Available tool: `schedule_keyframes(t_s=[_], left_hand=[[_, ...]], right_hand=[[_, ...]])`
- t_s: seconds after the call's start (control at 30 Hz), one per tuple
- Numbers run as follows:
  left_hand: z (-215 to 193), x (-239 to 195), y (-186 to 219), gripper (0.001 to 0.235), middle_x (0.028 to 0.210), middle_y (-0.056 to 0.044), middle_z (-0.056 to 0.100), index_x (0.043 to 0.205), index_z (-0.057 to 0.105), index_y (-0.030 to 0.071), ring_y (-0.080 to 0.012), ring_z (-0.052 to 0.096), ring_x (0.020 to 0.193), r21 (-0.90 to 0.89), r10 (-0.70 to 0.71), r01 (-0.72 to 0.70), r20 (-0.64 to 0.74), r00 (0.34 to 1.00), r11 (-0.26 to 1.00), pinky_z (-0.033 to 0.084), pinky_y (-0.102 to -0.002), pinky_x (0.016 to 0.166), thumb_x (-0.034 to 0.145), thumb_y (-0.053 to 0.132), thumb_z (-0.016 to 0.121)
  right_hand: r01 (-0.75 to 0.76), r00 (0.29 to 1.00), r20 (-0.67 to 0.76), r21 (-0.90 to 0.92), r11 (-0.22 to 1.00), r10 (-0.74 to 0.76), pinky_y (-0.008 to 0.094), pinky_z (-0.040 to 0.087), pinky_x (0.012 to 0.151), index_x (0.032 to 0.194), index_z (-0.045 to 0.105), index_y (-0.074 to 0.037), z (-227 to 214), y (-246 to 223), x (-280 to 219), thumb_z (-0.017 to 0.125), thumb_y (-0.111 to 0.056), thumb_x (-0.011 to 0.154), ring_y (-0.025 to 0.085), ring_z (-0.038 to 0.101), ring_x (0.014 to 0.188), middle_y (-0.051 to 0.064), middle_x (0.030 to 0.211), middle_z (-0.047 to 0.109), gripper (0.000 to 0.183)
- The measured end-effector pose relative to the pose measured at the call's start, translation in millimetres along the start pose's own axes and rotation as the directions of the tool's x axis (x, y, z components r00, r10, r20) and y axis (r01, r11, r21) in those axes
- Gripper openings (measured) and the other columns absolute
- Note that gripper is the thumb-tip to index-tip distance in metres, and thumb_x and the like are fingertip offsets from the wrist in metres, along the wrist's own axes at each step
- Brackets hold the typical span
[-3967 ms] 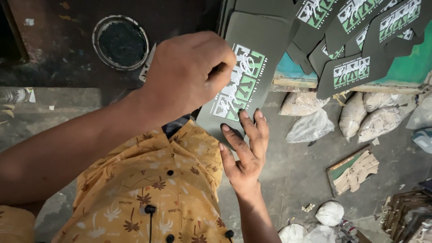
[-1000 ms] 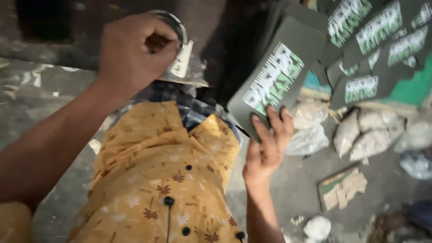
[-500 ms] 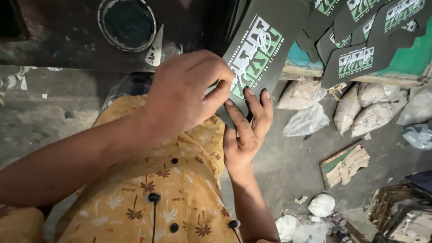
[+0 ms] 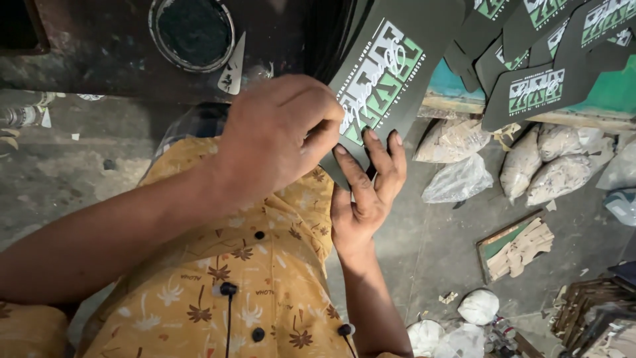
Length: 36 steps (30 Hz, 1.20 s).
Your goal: Applying white ink accents to printed clothing tags using a stylus tool.
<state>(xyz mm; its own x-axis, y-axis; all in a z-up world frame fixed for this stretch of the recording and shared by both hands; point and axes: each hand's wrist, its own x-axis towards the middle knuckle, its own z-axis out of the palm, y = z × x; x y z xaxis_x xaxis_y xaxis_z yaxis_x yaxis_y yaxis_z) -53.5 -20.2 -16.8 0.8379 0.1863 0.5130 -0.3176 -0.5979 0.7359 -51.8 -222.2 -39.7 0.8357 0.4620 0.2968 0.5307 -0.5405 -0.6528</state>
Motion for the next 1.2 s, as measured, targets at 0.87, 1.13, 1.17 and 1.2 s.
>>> schedule_keyframes(t_s=[0.87, 1.13, 1.17, 1.2], left_hand=[[-2, -3, -1, 0.022, 0.096, -0.008, 0.069, 0.099, 0.062, 0.006, -0.0212, 0.068, 0.081, 0.013, 0.038, -0.037, -0.012, 0.999, 0.999, 0.053, -0.033, 0.066, 0.094, 0.002, 0.083], [-5, 1, -1, 0.02, 0.098, -0.006, 0.069, 0.097, 0.062, 0.006, -0.0178, 0.07, 0.082, -0.036, -0.031, 0.03, -0.019, 0.999, 0.999, 0.055, -0.028, 0.065, 0.097, 0.0, 0.081], [-7, 3, 1, 0.02, 0.097, -0.006, 0.068, 0.096, 0.061, 0.007, -0.0182, 0.07, 0.082, -0.036, -0.05, 0.049, -0.028, 0.998, 0.998, 0.055, -0.029, 0.065, 0.096, -0.002, 0.079], [-7, 3, 1, 0.02, 0.097, -0.006, 0.068, 0.096, 0.061, 0.007, -0.0182, 0.07, 0.082, -0.034, -0.051, 0.05, -0.029, 0.998, 0.998, 0.055, -0.029, 0.065, 0.096, -0.002, 0.079]], right_hand=[[-0.026, 1.0, -0.002, -0.004, 1.0, 0.026, 0.047, 0.027, 0.131, 0.123, 0.078, -0.011, 0, -3, 0, 0.058, 0.013, 0.079, 0.035, 0.032, 0.159, 0.009, 0.154, 0.053, 0.053], [-0.004, 1.0, -0.009, -0.027, 1.0, 0.004, 0.048, 0.027, 0.134, 0.122, 0.078, -0.011, 0, -2, 0, 0.058, 0.012, 0.078, 0.035, 0.032, 0.159, 0.009, 0.153, 0.053, 0.054], [0.004, 1.0, -0.01, -0.027, 1.0, -0.004, 0.047, 0.027, 0.132, 0.123, 0.078, -0.012, 1, -2, 0, 0.059, 0.012, 0.08, 0.034, 0.032, 0.159, 0.009, 0.154, 0.053, 0.052], [0.005, 1.0, -0.009, -0.025, 1.0, -0.005, 0.047, 0.027, 0.132, 0.123, 0.078, -0.012, 1, -2, 0, 0.059, 0.012, 0.08, 0.034, 0.032, 0.159, 0.009, 0.154, 0.053, 0.052]])
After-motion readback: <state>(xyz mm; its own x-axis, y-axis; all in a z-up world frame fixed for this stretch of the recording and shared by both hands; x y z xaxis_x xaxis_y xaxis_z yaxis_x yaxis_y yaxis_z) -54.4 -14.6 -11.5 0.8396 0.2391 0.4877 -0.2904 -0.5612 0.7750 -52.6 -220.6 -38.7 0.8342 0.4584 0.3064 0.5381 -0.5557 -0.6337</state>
